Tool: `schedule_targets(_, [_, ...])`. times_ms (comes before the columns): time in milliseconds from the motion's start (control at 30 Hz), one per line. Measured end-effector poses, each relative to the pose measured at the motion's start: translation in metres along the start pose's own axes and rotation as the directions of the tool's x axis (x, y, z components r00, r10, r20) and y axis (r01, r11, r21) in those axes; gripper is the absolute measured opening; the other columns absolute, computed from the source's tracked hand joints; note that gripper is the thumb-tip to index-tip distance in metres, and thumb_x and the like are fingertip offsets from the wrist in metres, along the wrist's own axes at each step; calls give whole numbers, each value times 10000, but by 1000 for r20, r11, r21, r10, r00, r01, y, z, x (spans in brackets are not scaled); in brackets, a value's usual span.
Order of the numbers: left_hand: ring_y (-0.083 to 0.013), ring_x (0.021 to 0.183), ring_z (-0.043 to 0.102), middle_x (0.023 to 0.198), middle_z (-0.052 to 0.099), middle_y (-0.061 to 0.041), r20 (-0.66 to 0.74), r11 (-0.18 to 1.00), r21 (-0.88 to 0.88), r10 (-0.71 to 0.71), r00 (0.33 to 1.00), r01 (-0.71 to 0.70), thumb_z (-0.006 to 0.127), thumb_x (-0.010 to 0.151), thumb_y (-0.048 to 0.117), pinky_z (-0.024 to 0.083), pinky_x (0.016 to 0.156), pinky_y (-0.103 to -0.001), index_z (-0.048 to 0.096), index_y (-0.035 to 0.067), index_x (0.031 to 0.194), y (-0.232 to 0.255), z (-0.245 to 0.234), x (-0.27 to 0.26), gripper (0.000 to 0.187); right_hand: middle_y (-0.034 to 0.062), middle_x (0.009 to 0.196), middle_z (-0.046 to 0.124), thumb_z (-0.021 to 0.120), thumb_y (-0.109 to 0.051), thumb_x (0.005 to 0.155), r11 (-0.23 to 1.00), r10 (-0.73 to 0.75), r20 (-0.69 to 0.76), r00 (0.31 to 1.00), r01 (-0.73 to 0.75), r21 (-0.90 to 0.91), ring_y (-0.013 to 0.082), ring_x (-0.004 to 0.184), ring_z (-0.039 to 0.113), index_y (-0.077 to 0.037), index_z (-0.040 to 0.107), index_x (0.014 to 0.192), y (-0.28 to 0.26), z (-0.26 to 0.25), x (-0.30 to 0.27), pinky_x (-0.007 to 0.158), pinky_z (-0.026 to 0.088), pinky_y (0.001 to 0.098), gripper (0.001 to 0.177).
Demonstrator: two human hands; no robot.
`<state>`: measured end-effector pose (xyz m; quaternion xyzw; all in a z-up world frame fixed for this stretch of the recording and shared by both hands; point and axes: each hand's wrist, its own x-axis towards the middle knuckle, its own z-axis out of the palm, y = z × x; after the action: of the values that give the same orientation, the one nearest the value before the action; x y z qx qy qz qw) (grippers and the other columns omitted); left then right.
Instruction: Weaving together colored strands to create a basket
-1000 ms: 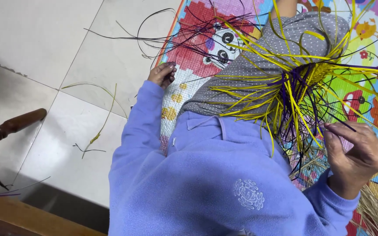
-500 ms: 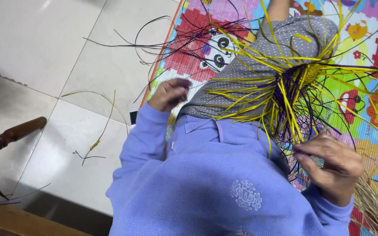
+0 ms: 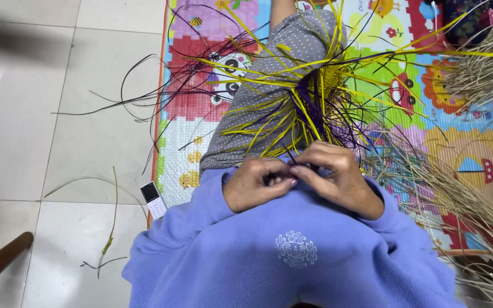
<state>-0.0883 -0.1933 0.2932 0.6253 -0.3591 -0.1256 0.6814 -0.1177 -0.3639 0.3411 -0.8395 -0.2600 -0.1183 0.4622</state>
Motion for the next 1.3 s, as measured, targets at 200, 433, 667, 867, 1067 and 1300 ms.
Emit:
schedule_targets(200, [-117, 514, 537, 613, 585, -104, -134, 999, -29, -31, 990, 28, 678, 699, 92, 441, 438, -191, 632, 0, 845, -3, -7, 3, 179, 127, 628, 545, 500, -114, 823, 996, -6, 133, 991, 18, -89, 321, 575, 537, -31, 568, 752, -4, -10, 6, 503, 419, 388, 129])
schedule_targets(433, [-164, 571, 580, 655, 601, -143, -224, 981, -186, 7, 975, -50, 598, 773, 24, 470, 474, -216, 637, -25, 836, -4, -22, 9, 89, 113, 570, 499, 455, -123, 834, 999, 31, 254, 967, -32, -1, 307, 526, 522, -54, 516, 668, -5, -28, -1, 481, 413, 379, 190])
schedule_targets(667, [-121, 669, 569, 738, 619, -105, -60, 963, -268, 26, 998, -41, 691, 700, 69, 468, 581, -208, 628, 4, 888, -7, -2, 13, 209, 115, 548, 506, 469, -87, 814, 997, 63, 282, 957, -73, 24, 281, 499, 531, -54, 535, 680, -1, -23, 4, 466, 411, 364, 153])
schedule_targets(867, [-147, 566, 589, 646, 611, -146, -298, 954, -300, -76, 952, -18, 613, 774, 52, 485, 468, -210, 629, -36, 834, -28, -17, 18, 108, 157, 564, 505, 482, -100, 810, 971, 144, 291, 946, -192, 144, 325, 504, 514, -23, 559, 695, 31, -37, -20, 481, 405, 409, 159])
schedule_targets(1067, [-95, 538, 564, 705, 628, -83, -487, 991, -134, -87, 869, 24, 588, 782, 57, 485, 473, -172, 608, 6, 873, -27, -48, 20, 106, 98, 607, 522, 471, 20, 774, 924, 351, -189, 917, -372, -88, 151, 496, 421, 18, 527, 670, 41, -66, -22, 461, 362, 246, 118])
schedule_targets(1300, [-110, 624, 542, 728, 602, -72, -523, 999, -15, -37, 851, 34, 592, 787, 68, 452, 588, -191, 603, -32, 861, -24, -49, 28, 125, 143, 829, 499, 598, -3, 790, 551, -83, -446, 891, -332, -766, 270, 747, 417, 15, 539, 869, 63, -74, -7, 697, 312, 371, 101])
